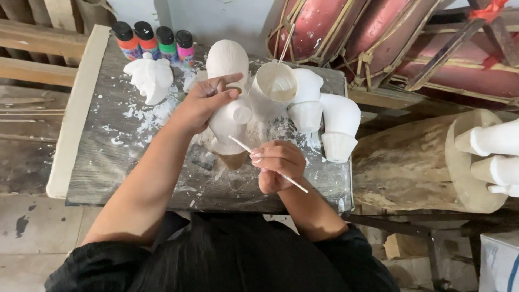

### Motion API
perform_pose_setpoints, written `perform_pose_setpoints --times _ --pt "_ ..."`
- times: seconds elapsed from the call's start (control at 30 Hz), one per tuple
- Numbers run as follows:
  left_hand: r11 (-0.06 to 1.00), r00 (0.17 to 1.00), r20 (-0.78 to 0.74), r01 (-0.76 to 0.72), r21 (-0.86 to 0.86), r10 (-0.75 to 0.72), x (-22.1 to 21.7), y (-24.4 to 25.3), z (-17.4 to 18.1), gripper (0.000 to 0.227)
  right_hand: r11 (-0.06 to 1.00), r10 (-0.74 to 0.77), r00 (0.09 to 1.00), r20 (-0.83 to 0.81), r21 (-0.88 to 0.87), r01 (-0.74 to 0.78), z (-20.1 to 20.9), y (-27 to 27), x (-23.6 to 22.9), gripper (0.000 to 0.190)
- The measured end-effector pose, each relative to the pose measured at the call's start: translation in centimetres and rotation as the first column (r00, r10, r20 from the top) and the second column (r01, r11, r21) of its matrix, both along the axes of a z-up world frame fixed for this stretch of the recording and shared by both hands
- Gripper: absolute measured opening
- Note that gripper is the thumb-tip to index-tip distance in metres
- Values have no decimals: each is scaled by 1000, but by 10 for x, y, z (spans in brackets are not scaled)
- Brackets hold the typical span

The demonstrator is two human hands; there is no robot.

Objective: Applying liquid adhesive to ceramic toy parts using a wooden stick

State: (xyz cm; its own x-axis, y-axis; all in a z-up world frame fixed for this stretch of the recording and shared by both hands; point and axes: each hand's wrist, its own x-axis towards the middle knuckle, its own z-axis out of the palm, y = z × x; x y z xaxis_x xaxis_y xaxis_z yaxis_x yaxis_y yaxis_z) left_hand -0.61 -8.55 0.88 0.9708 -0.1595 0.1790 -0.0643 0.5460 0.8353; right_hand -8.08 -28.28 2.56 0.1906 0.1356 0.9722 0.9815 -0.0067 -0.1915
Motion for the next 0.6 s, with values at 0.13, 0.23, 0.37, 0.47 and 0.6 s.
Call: perform_pose_setpoints --times 0.13,0.23,0.37,0.47,0.6 --pt "1000 1000 21 -8 12 8 2 -2 0 45 1000 3 1000 7 -1 -3 0 1 0 22" --pt "1000 1000 -1 -27 2 27 1 0 3 44 999 -36 999 14 13 35 -4 0 3 21" --pt "999 999 -30 -32 -22 31 -4 2 3 42 1000 -26 1000 -5 1 26 -11 1 0 21" --pt "999 998 -24 -51 -11 51 -5 1 6 41 999 -52 998 -19 10 52 -14 6 -1 20" --pt "1000 1000 -14 -18 -11 18 -6 7 7 42 999 -46 997 -63 10 47 -11 11 -1 18"
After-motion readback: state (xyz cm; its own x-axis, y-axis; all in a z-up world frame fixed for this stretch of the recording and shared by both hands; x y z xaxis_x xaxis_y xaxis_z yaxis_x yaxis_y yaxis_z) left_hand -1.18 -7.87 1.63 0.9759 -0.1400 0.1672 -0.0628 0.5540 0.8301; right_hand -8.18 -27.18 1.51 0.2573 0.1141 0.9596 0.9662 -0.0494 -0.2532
